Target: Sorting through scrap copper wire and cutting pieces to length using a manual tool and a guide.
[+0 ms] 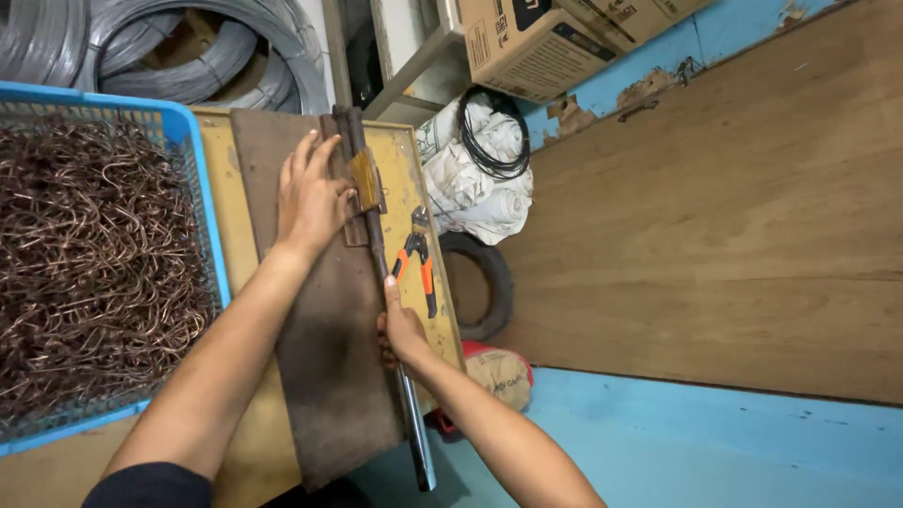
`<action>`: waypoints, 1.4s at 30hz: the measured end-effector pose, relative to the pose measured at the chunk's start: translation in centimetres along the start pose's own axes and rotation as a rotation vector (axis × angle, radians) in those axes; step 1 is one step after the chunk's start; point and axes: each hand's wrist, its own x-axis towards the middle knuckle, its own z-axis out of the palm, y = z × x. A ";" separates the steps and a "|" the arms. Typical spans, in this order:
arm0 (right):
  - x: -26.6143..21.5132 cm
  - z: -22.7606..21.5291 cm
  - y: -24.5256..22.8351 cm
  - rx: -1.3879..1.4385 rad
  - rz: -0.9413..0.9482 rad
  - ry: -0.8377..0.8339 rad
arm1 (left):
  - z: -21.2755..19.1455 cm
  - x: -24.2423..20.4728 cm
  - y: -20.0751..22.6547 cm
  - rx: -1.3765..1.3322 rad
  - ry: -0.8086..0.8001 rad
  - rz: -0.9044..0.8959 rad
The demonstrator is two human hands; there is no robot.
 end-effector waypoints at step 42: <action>-2.4 0.4 -2.4 -0.134 -0.042 0.054 | 1.8 0.4 -0.1 0.067 -0.032 -0.076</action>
